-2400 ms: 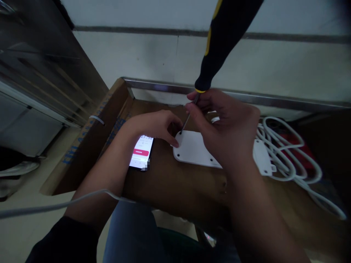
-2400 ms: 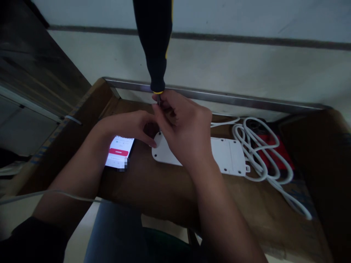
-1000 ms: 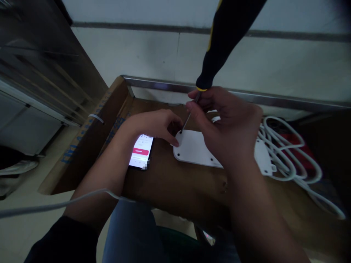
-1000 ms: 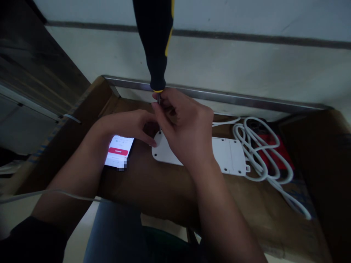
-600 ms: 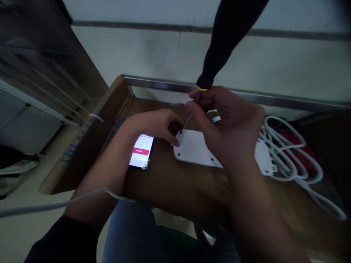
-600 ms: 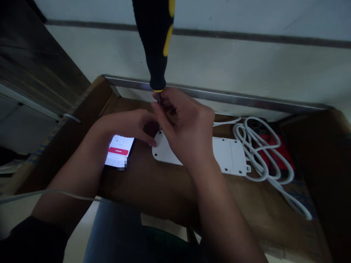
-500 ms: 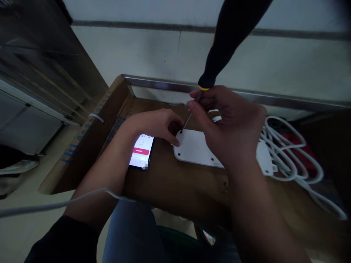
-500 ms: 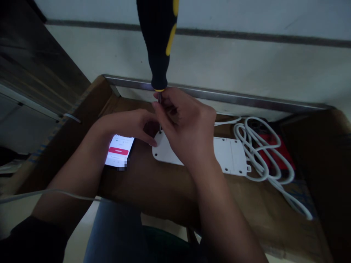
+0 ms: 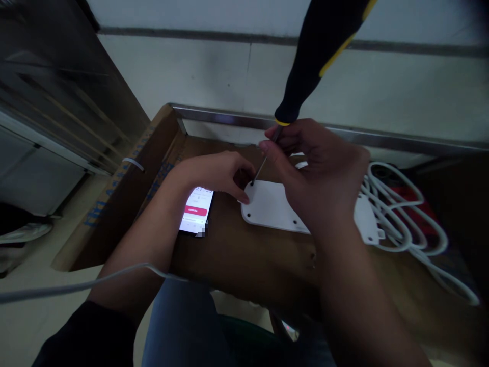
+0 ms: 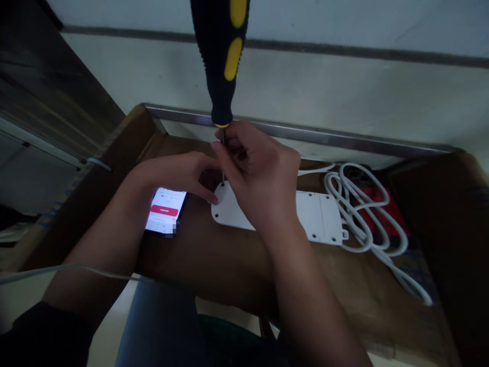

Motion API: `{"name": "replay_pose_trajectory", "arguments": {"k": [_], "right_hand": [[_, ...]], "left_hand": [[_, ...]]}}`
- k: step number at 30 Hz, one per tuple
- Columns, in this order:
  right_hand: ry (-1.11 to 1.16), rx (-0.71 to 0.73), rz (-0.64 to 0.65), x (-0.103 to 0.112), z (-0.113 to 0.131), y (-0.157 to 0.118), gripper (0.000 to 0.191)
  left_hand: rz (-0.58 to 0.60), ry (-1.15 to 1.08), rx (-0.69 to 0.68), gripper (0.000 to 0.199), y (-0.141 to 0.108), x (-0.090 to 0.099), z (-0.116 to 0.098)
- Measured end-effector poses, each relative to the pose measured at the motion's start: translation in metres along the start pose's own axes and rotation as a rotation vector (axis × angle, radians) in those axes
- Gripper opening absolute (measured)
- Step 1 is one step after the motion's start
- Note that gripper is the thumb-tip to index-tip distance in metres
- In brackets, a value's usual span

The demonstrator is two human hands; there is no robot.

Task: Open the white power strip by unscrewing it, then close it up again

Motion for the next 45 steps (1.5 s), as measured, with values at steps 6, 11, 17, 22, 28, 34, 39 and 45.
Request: {"name": "replay_pose_trajectory", "arguments": {"k": [6, 11, 17, 22, 28, 34, 39, 45], "right_hand": [[0.082, -0.015, -0.005, 0.000, -0.002, 0.001, 0.008], [0.115, 0.021, 0.065, 0.003, 0.000, 0.008, 0.006], [0.106, 0.106, 0.118, 0.005, 0.006, 0.011, 0.007], [0.085, 0.111, 0.112, 0.005, 0.007, 0.010, 0.008], [0.078, 0.127, 0.108, 0.005, 0.010, 0.009, 0.009], [0.069, 0.137, 0.104, 0.006, 0.011, 0.009, 0.008], [0.071, 0.108, 0.084, 0.007, 0.010, 0.008, 0.008], [0.083, 0.111, 0.086, 0.007, 0.011, 0.008, 0.008]], "left_hand": [[-0.003, 0.029, 0.012, 0.042, -0.001, 0.001, -0.001], [-0.004, 0.005, 0.005, 0.041, 0.000, 0.001, -0.001], [-0.003, 0.017, 0.011, 0.044, -0.001, 0.001, -0.001], [-0.005, 0.024, 0.003, 0.045, 0.000, 0.001, 0.000], [-0.017, 0.013, -0.017, 0.042, 0.001, 0.000, 0.003], [-0.027, 0.006, -0.005, 0.041, 0.001, 0.000, 0.002], [-0.027, 0.000, -0.017, 0.041, 0.000, 0.001, 0.000], [-0.028, 0.027, -0.014, 0.039, 0.000, 0.001, 0.001]]}}
Point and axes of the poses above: each hand's wrist, its own y-axis towards the middle knuckle, its own x-axis out of the back of the hand, z = x × y, the point moved 7 cm from there along y, towards the middle knuckle, and after that the axes turned 6 degrees about -z, right-handed, at the moved point
